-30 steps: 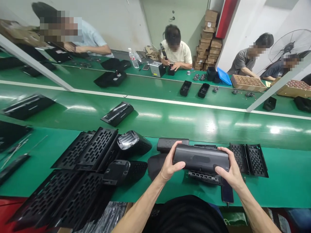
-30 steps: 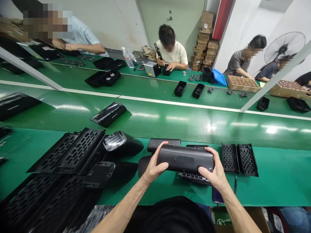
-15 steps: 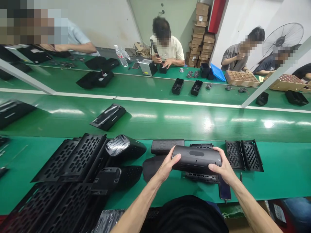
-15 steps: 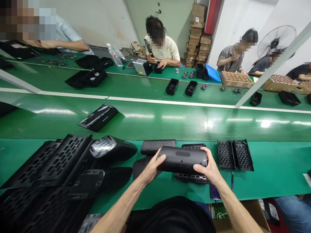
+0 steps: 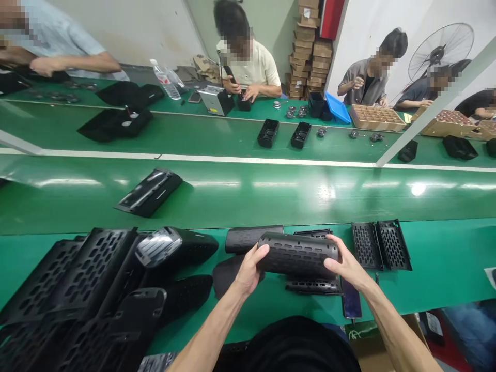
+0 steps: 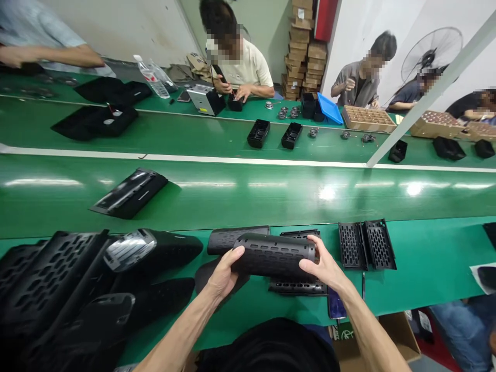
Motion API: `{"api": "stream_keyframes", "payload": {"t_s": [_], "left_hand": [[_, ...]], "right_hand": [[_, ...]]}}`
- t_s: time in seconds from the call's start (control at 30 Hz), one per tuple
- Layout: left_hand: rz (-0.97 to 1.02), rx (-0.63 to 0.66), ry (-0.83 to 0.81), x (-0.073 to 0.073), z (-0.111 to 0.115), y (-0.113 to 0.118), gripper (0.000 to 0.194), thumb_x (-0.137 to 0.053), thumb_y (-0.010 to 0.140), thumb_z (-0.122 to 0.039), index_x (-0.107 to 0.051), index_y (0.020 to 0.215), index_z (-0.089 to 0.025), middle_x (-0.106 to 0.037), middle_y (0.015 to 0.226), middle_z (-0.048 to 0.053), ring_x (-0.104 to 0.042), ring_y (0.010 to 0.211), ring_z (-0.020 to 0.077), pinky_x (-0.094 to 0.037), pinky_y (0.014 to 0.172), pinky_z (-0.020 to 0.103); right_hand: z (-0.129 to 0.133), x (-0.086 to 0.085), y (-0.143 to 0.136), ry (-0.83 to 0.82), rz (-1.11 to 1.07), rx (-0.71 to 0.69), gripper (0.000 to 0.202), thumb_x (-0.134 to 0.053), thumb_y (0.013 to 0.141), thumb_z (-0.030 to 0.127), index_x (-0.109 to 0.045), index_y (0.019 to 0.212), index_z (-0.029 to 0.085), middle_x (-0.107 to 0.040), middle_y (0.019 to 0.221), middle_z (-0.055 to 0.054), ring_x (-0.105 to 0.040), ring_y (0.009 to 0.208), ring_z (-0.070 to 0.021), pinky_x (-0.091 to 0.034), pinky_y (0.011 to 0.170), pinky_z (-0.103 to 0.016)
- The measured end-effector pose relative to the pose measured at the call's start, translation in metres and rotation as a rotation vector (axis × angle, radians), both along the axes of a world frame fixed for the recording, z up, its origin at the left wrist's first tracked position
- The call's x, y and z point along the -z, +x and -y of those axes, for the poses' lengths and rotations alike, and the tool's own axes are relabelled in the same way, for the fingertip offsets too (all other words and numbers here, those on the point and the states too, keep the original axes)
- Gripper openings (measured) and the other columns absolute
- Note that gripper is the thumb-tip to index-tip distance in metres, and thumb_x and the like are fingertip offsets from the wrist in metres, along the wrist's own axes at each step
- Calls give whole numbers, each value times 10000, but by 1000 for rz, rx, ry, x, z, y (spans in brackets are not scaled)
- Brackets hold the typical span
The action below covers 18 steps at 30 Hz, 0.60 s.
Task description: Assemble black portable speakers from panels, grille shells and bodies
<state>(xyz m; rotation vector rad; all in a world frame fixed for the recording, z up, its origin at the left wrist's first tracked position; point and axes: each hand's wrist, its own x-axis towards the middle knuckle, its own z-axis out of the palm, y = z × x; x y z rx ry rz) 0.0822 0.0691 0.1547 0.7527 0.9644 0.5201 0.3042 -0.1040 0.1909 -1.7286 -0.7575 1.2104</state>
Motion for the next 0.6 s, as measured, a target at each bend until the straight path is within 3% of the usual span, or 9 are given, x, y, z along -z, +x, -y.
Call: {"api": "stream_keyframes", "payload": {"t_s": [0.1,0.2,0.27,0.33,0.37,0.4,0.5,0.6], "left_hand": [[-6,35,43,-5,-14,8,655,-868,620,-617,-736,1055,-145,-774,1120,140,-686,1138,332,-543,971,392],[-65,-14,219,2,-28,7,760,-794,701,-655,-653,1275,-178,-692,1311,147,-659,1184,306,-552,929,374],[-239,-89,403,16,-31,-4,707,-743,753,-642,-626,1279,-185,-691,1275,135,-668,1136,280,-554,887,359],[-528,-99,541,38,-24,-23,504,-656,834,-602,-651,1106,-178,-729,1076,96,-689,1004,239,-542,839,326],[-688,-43,557,49,-17,-34,408,-584,888,-574,-647,994,-185,-730,957,68,-691,916,217,-532,806,308],[-842,52,544,61,-7,-45,363,-499,939,-537,-631,926,-199,-722,883,42,-689,857,199,-519,771,287],[-1028,142,460,91,25,-68,257,-552,929,-423,-634,807,-212,-716,757,25,-681,751,204,-455,673,278],[-1170,197,405,112,46,-72,234,-580,940,-414,-645,816,-226,-733,777,36,-686,780,227,-402,665,287]], "right_hand": [[-11,6,12,60,-38,47,821,-849,713,586,-524,1388,251,-656,1299,-102,-631,1177,-314,-484,1035,-449],[-37,23,33,155,-140,249,755,-907,624,534,-611,1258,252,-703,1165,-67,-666,1050,-272,-528,946,-398],[-63,39,56,195,-231,438,715,-924,570,507,-634,1171,249,-715,1085,-51,-676,942,-241,-558,853,-372],[-92,55,84,201,-299,625,636,-908,570,477,-626,1092,246,-716,1001,-35,-669,843,-218,-578,769,-379],[-106,63,99,183,-320,704,570,-880,606,461,-616,1062,244,-713,957,-30,-664,799,-214,-584,738,-399],[-119,71,114,145,-332,770,489,-840,659,443,-605,1038,241,-707,914,-29,-660,760,-214,-587,715,-429],[-146,97,153,31,-268,935,232,-676,828,370,-571,977,226,-699,890,-64,-674,726,-229,-571,702,-528],[-154,118,176,58,-104,944,90,-544,908,286,-536,881,201,-680,885,-128,-693,725,-244,-525,664,-607]]}}
